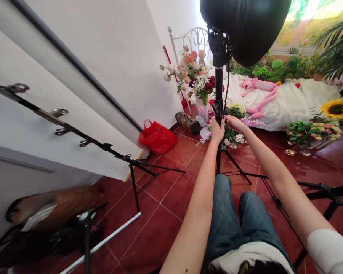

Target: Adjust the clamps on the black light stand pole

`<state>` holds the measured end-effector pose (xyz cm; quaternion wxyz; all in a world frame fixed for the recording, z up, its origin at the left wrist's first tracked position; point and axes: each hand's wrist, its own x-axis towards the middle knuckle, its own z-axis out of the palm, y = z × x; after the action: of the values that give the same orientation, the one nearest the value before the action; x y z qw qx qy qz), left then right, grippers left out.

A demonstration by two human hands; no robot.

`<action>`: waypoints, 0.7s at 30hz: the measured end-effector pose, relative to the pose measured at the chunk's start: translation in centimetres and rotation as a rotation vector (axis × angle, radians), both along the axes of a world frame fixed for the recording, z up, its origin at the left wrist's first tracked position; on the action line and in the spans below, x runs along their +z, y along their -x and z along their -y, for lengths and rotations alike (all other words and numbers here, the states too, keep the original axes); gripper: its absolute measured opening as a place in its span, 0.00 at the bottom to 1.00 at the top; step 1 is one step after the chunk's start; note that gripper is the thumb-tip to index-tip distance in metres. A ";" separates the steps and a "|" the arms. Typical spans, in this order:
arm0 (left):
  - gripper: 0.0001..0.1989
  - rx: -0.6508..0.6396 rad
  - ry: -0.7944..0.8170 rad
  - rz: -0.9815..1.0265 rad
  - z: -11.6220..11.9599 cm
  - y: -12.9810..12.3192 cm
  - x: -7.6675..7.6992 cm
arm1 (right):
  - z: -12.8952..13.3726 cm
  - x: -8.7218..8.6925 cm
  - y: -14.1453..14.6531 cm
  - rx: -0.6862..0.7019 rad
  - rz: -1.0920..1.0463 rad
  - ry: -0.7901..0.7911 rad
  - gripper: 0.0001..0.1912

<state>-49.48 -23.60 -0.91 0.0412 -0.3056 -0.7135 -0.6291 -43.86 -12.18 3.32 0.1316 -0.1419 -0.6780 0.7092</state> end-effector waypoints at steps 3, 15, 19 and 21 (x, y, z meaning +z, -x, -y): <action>0.23 0.003 -0.002 -0.004 0.1 -0.2 0.2 | -0.3 0.6 0.2 -0.001 0.047 -0.062 0.09; 0.21 0.014 -0.013 -0.006 0.0 0.0 -0.1 | 0.6 0.9 0.2 -0.141 -0.035 -0.045 0.10; 0.21 0.007 -0.014 -0.001 -0.1 0.0 -0.1 | 1.1 0.2 -1.5 -0.112 -0.159 -0.148 0.05; 0.19 -0.001 -0.029 0.003 -0.3 0.1 -0.3 | 1.7 0.2 -1.9 -0.039 -0.207 -0.238 0.08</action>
<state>-49.62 -23.34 -1.23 0.0440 -0.3043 -0.7042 -0.6400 -41.94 -13.85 3.57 0.2303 -0.0648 -0.7372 0.6319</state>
